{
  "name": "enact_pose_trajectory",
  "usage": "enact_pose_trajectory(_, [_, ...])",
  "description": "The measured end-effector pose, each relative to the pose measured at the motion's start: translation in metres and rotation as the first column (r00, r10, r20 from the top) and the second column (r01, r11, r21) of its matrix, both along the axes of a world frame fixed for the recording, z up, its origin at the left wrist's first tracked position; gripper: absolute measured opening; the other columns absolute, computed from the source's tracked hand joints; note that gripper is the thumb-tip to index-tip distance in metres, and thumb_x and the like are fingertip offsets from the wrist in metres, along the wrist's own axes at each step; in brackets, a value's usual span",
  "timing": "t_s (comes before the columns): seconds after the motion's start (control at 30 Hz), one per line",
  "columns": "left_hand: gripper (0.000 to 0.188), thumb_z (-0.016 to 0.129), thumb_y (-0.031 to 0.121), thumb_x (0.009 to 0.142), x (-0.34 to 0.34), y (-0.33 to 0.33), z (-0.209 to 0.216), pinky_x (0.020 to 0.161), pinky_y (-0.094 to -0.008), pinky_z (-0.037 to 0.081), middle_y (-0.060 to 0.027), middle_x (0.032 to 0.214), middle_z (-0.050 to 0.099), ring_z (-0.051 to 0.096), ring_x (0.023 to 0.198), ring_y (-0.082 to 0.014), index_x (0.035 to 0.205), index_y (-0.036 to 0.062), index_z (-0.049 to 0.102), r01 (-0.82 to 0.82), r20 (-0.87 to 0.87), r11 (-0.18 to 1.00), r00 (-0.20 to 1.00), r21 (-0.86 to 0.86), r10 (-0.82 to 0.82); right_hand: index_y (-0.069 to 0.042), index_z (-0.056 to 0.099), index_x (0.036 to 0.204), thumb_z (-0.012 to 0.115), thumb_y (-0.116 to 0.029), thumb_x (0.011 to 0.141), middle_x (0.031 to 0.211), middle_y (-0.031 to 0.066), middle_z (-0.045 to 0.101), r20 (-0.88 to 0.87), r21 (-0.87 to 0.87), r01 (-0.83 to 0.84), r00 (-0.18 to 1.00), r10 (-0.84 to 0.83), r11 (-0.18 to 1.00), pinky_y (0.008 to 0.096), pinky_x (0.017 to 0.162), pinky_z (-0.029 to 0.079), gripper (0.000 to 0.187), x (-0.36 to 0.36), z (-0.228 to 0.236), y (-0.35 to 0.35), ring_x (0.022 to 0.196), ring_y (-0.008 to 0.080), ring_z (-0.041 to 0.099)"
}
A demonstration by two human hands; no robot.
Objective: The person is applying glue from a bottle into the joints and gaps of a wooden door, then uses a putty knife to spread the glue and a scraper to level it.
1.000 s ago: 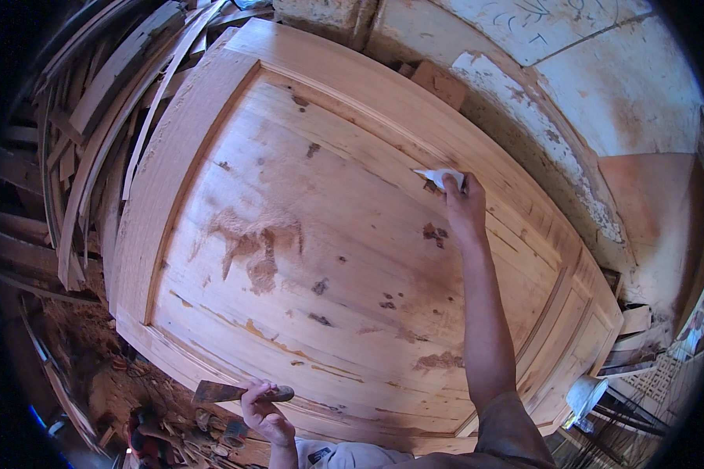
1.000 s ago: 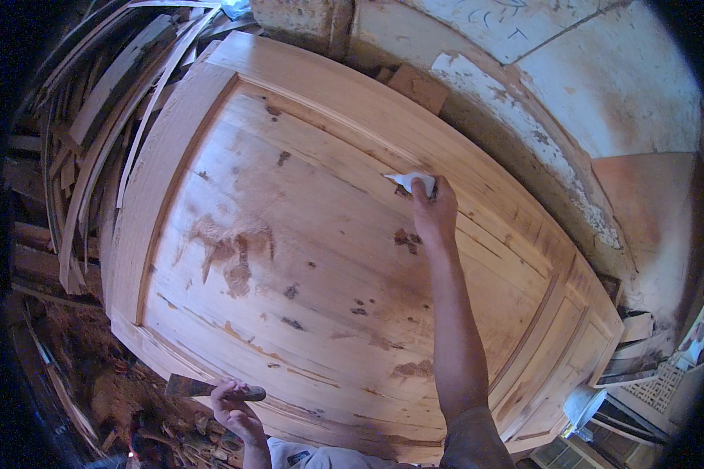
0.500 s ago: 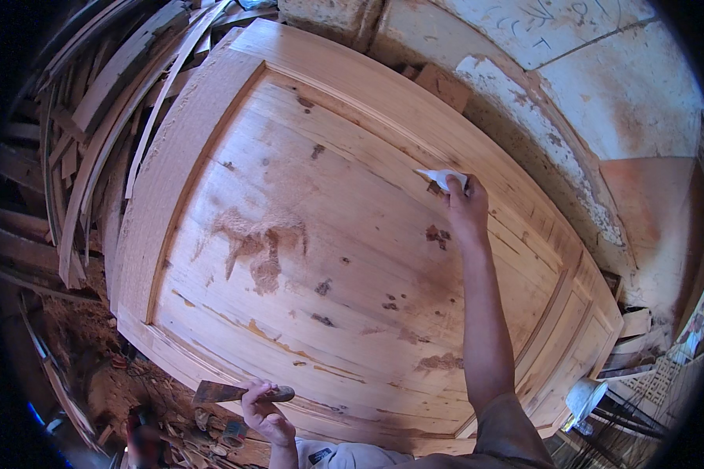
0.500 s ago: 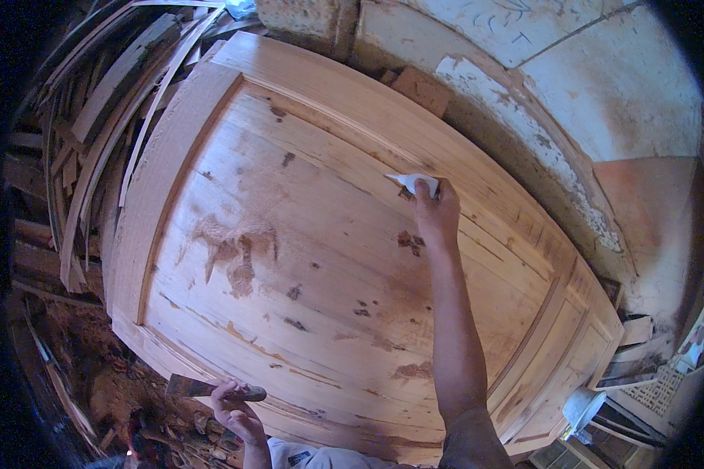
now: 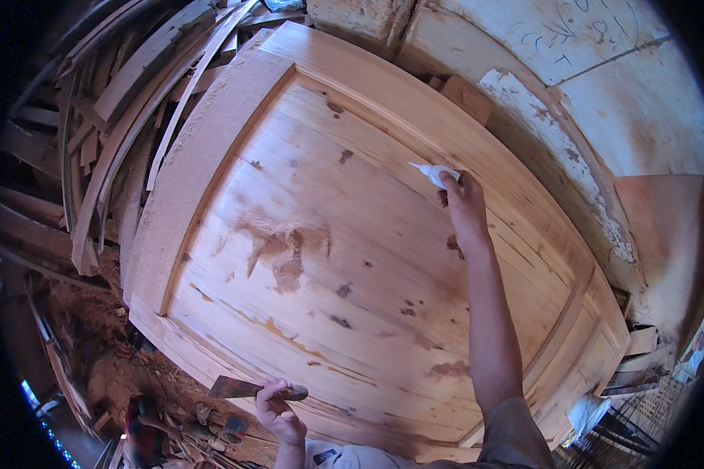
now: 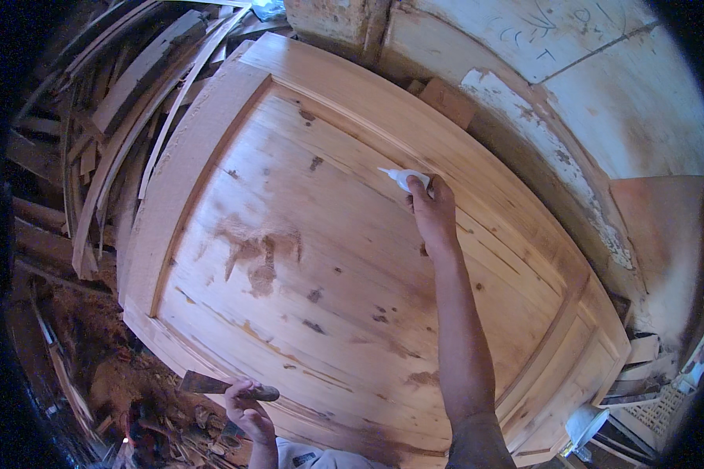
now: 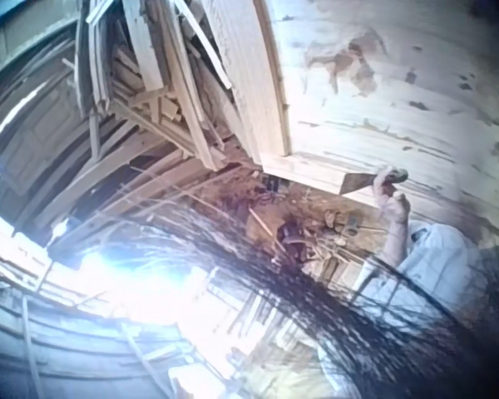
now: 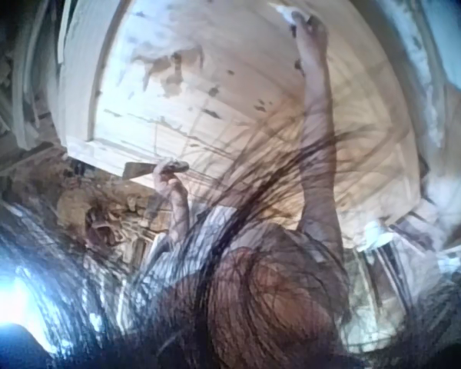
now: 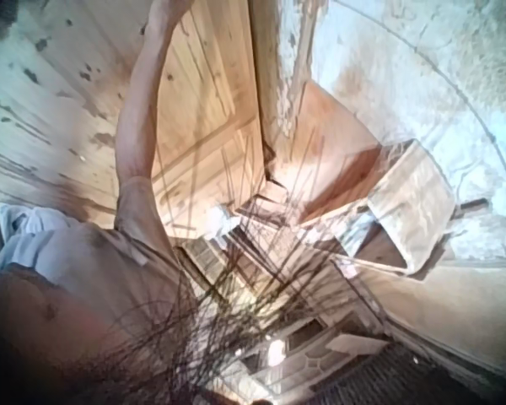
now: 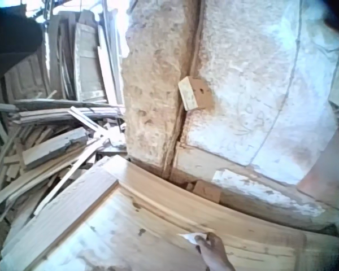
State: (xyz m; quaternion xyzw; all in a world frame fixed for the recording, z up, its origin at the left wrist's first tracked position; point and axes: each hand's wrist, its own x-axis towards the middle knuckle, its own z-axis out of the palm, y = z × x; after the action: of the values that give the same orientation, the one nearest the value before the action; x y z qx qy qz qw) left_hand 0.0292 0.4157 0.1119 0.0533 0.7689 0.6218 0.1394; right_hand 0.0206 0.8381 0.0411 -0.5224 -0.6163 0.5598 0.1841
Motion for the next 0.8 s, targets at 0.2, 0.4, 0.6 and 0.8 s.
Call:
enact_pose_trajectory(0.2, [0.073, 0.059, 0.068, 0.082, -0.002, -0.004, -0.005, 0.081, -0.0311, 0.047, -0.0116, 0.100, 0.051, 0.055, 0.089, -0.0185, 0.106, -0.0008, 0.055, 0.018, -0.015, 0.998, 1.000, -0.053, -0.019, 0.002, 0.061, 0.095, 0.062, -0.023, 0.092, 0.073, 0.0048, 0.059, -0.005, 0.064, -0.025, 1.000, 0.025, 0.998, 0.0295, 0.058, 0.044, 0.025, -0.024, -0.024, 0.006, 0.064, 0.0116, 0.055])
enact_pose_trajectory(0.4, [0.073, 0.058, 0.068, 0.083, -0.004, -0.010, -0.010, 0.081, -0.0308, 0.047, -0.0108, 0.098, 0.053, 0.056, 0.089, -0.0183, 0.106, -0.0008, 0.054, -0.012, -0.017, 0.999, 1.000, -0.052, 0.011, 0.001, 0.062, 0.096, 0.064, -0.022, 0.090, 0.072, 0.0069, 0.060, 0.076, 0.132, -0.137, 0.989, 0.127, 0.982, 0.0319, 0.058, 0.045, 0.024, -0.046, -0.016, 0.006, 0.063, 0.0137, 0.056])
enact_pose_trajectory(0.6, [0.073, 0.059, 0.068, 0.083, -0.007, -0.012, -0.010, 0.080, -0.0304, 0.047, -0.0098, 0.100, 0.051, 0.056, 0.089, -0.0179, 0.107, -0.0004, 0.054, -0.020, -0.010, 0.999, 1.000, -0.042, 0.020, 0.002, 0.063, 0.101, 0.065, -0.023, 0.087, 0.082, 0.0145, 0.067, 0.190, 0.223, -0.174, 0.973, 0.133, 0.959, 0.0352, 0.067, 0.050, 0.028, -0.045, -0.022, 0.008, 0.073, 0.0205, 0.064])
enact_pose_trajectory(0.8, [0.073, 0.058, 0.067, 0.083, -0.007, -0.012, -0.010, 0.080, -0.0308, 0.047, -0.0102, 0.101, 0.050, 0.055, 0.089, -0.0183, 0.108, -0.0010, 0.054, -0.020, -0.026, 0.997, 1.000, -0.070, 0.018, 0.003, 0.062, 0.102, 0.066, -0.025, 0.086, 0.084, 0.0177, 0.067, 0.186, 0.235, -0.132, 0.978, 0.088, 0.963, 0.0372, 0.070, 0.051, 0.033, -0.031, -0.037, 0.010, 0.076, 0.0248, 0.066])
